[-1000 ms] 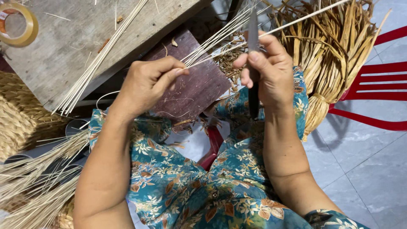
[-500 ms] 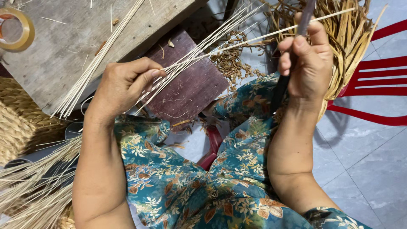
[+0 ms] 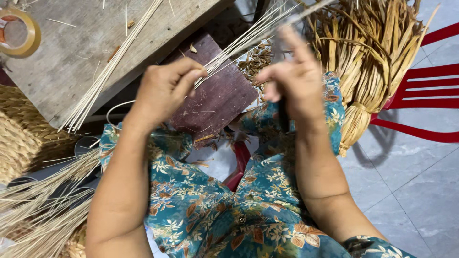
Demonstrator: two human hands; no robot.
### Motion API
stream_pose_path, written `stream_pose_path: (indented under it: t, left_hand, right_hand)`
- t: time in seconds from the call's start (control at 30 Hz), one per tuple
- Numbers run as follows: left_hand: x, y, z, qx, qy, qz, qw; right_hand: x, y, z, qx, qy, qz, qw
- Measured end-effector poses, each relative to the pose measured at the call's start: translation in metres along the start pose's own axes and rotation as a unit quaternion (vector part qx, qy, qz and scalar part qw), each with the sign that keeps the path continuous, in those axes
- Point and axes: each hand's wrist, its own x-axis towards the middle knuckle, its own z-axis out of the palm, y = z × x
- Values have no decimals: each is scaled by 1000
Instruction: The person sits on a low stool and shaves thin strips from slender bamboo sticks with a small knife, drawing the blade along each stick over a wooden board on their lap and setting finished sticks aside with the pile of raw stalks.
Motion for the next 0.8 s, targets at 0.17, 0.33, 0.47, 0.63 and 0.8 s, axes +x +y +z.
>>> stream_pose_path:
  t: [0.17, 0.33, 0.47, 0.63, 0.8]
  left_hand:
    - [-1, 13, 7, -1, -40, 5, 999]
    - [-5, 13, -7, -25, -46, -2, 999]
    - [-12, 8, -13, -48, -46, -34, 997]
    - [-19, -2, -24, -12, -42, -37, 998]
    - [-22, -11, -32, -28, -11, -67, 997]
  right_hand:
    - [5, 10, 38, 45, -36, 86, 995]
    - [11, 4, 12, 61, 0, 42, 997]
    - [9, -5, -19, 89, 28, 17, 995]
    - [6, -9, -76, 110, 75, -36, 990]
    - [7, -21, -130, 176, 184, -102, 961]
